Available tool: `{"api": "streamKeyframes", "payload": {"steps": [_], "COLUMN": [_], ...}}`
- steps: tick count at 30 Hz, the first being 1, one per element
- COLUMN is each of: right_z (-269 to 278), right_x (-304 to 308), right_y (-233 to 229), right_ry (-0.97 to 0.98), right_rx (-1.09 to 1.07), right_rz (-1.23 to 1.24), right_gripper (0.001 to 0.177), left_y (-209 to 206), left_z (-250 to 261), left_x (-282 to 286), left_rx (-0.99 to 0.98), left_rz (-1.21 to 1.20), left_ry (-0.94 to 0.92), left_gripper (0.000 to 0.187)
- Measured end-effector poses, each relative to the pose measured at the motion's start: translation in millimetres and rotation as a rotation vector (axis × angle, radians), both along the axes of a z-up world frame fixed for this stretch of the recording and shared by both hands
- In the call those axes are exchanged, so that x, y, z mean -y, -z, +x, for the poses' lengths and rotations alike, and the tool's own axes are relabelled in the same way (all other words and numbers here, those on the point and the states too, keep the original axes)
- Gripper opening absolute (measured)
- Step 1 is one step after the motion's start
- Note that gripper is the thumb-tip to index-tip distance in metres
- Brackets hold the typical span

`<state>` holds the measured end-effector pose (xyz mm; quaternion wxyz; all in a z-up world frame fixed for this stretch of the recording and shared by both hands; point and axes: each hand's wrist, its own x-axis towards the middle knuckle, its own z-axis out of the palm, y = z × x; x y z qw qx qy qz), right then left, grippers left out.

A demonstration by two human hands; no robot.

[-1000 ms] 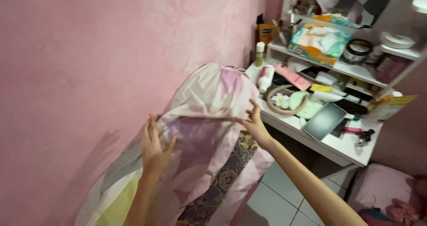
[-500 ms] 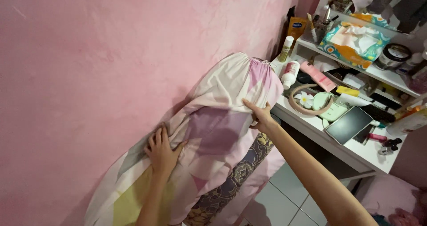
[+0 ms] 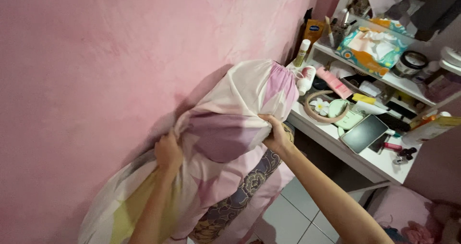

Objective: Organize various pillows and stuffed animals on a bed.

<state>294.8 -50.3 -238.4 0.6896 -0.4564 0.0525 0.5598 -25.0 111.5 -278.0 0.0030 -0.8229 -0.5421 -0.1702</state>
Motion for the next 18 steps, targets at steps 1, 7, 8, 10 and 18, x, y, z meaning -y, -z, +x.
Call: {"api": "streamKeyframes", "payload": {"steps": [1, 7, 8, 10, 18], "right_z": [-1, 3, 4, 6, 54], "right_x": [5, 38, 41, 50, 108], "right_y": [0, -21, -27, -44, -92], "right_ry": [0.002, 0.015, 0.004, 0.001, 0.121], "right_rx": [0.004, -0.002, -0.020, -0.033, 0.074], "right_rz": [0.001, 0.286, 0.358, 0.436, 0.713], "right_gripper": [0.051, 0.043, 0.046, 0.049, 0.065], "left_y": [-14, -108, -118, -141, -235], "left_z": [1, 4, 0, 2, 45], "left_x": [2, 25, 30, 45, 103], "left_rx": [0.044, 0.319, 0.362, 0.405, 0.580], "left_rz": [-0.034, -0.248, -0.282, -0.313, 0.410], "left_ry": [-0.024, -0.141, -0.157, -0.162, 0.438], "left_gripper": [0.057, 0.044, 0.043, 0.042, 0.018]}}
